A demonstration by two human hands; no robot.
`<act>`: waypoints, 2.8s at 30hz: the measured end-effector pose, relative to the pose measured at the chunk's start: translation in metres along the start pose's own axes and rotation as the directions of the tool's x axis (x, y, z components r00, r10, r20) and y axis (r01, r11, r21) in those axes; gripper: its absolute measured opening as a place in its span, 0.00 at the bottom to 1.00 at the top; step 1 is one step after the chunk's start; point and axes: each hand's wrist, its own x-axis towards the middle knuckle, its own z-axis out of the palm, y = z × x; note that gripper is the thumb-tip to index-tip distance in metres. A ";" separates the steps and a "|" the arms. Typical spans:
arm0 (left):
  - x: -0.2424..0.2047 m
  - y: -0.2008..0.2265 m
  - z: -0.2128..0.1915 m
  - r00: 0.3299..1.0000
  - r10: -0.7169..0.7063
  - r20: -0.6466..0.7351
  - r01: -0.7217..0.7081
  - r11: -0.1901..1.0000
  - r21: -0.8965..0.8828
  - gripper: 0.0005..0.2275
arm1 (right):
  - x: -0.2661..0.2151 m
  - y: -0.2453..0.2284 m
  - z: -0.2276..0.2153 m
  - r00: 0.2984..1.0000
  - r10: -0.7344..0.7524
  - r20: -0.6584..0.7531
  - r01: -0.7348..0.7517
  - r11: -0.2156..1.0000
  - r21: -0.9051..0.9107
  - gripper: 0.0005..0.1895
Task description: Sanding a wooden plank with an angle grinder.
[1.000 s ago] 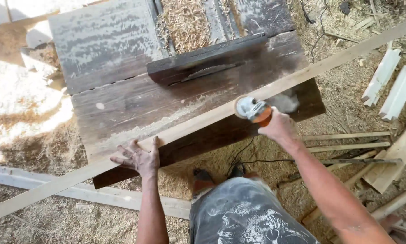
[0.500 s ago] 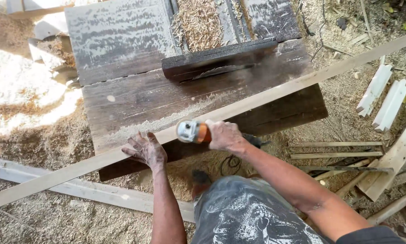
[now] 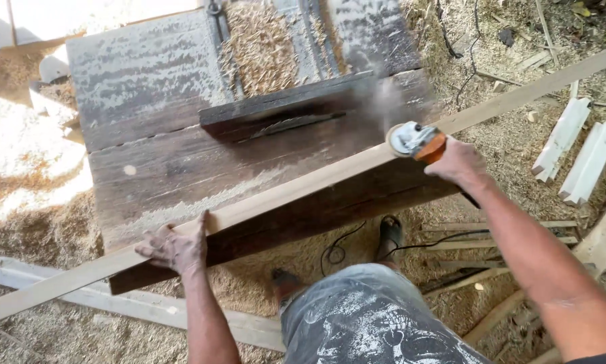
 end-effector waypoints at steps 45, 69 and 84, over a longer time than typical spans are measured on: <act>-0.158 0.271 0.126 0.995 0.075 0.072 -0.077 0.997 0.026 0.51 | 0.149 0.285 -0.093 0.981 0.174 -0.083 -0.153 0.966 0.210 0.29; -0.138 0.137 0.036 0.966 0.134 -0.222 -0.198 0.933 -0.299 0.40 | -0.070 -0.166 0.018 0.828 -0.486 0.279 0.527 0.845 -0.090 0.20; -0.129 0.227 0.059 0.937 0.286 0.202 -0.303 0.951 0.061 0.39 | -0.021 -0.016 -0.021 0.915 -0.387 0.111 0.386 0.922 0.028 0.33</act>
